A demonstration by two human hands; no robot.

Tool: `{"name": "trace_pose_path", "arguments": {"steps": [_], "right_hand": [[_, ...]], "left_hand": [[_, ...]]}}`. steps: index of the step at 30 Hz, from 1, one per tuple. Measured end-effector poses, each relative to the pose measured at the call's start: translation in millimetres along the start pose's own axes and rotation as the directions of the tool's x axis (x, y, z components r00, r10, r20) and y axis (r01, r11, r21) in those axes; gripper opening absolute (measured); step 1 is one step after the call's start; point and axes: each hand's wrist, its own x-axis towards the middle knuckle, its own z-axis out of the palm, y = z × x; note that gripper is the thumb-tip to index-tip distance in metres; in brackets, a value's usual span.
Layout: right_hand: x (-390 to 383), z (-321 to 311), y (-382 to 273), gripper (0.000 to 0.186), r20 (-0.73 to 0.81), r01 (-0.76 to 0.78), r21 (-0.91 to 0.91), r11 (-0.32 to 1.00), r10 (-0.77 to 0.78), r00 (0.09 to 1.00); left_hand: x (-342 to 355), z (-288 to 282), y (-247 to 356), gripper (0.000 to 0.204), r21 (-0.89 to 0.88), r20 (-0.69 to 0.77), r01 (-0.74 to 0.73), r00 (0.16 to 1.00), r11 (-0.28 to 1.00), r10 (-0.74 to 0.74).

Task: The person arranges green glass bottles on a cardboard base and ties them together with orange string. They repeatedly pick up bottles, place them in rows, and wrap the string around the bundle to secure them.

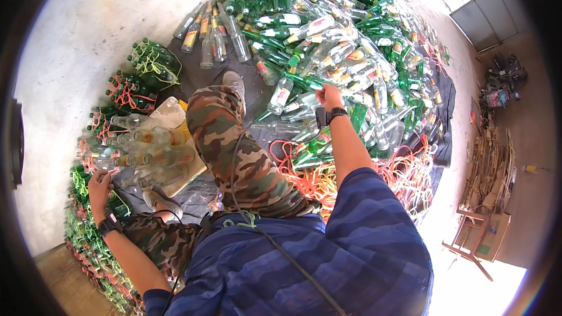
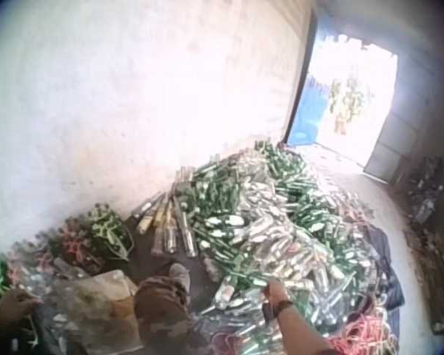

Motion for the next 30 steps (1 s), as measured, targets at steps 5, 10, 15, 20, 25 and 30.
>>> {"name": "trace_pose_path", "arguments": {"steps": [5,10,15,20,25,30], "right_hand": [[27,-21,-10,0.015,-0.143,-0.024,0.127,0.992,0.042,0.989],[49,-43,-22,0.044,-0.151,-0.006,0.177,0.984,0.033,0.988],[66,-32,-18,0.037,-0.081,-0.041,0.226,0.973,0.06,0.995],[117,-85,-19,0.043,0.068,-0.034,0.322,0.946,0.012,0.998],[86,-56,-30,0.033,0.029,-0.023,0.229,0.973,0.017,0.999],[55,-44,-59,0.031,-0.058,0.012,0.365,0.931,0.01,0.998]], "left_hand": [[4,1,-7,0.022,0.01,0.005,-0.001,1.0,1.0,0.001],[12,7,-3,0.021,0.0,0.022,0.008,1.0,1.0,-0.008],[2,2,-8,0.021,0.027,-0.001,0.019,1.0,0.999,-0.019],[29,15,-29,0.025,0.059,-0.028,-0.125,0.992,0.99,0.126],[0,5,-11,0.021,0.123,-0.067,-0.082,0.994,0.989,0.09],[-11,9,3,0.02,0.048,-0.125,-0.08,0.988,0.996,0.086]]}}
